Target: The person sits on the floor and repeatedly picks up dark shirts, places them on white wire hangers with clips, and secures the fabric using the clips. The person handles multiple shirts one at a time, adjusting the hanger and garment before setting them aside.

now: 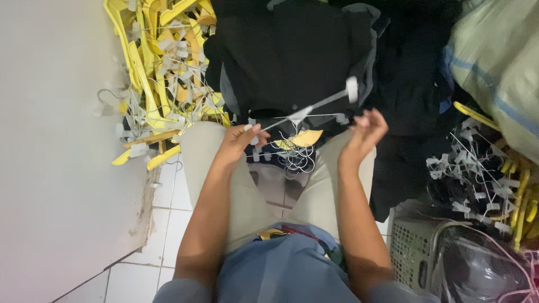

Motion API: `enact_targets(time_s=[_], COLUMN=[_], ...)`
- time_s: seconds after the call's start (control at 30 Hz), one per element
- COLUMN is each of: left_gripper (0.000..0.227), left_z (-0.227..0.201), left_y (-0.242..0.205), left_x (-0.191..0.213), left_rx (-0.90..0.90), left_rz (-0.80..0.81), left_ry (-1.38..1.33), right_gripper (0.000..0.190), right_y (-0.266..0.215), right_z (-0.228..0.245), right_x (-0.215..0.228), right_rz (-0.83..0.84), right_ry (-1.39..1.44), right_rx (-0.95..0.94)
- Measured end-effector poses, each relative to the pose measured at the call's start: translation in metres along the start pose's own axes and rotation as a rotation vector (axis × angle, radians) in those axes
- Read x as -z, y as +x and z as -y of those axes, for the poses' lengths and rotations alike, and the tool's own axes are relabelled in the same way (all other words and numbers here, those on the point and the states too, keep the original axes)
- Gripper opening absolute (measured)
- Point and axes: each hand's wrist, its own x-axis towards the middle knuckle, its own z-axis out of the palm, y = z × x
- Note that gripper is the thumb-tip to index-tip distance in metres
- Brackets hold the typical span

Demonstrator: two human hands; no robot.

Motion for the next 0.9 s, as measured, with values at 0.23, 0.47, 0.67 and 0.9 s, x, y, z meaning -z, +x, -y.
enact_targets(time_s=[0.23,0.47,0.67,0.9], left_gripper=[0.021,0.023,0.048,0.048], left_z=[0.004,0.029,0.013,-0.010], left_y=[0.017,0.018,0.036,0.071], left_x=[-0.037,-0.044,-0.012,0.008], left_rx=[-0.111,-0.118,-0.139,-0.094], left_rz=[0.149,0.198,-0.253,-0.590], left_ry=[-0.079,0.048,0.227,0.825], right_gripper=[0.032,0.041,0.038,0.045], right_y=[-0.059,-0.079,-0.078,-0.083], right_z=[0.012,-0.014,-0.035,-0.043], right_x=[-0.020,-0.030,-0.032,-0.044], right_rz=[0.791,1.019,1.058,0.942], right_ry=[-0.092,0.299,0.516,0.503], right_rx=[-0.057,-0.609,-0.672,-0.824])
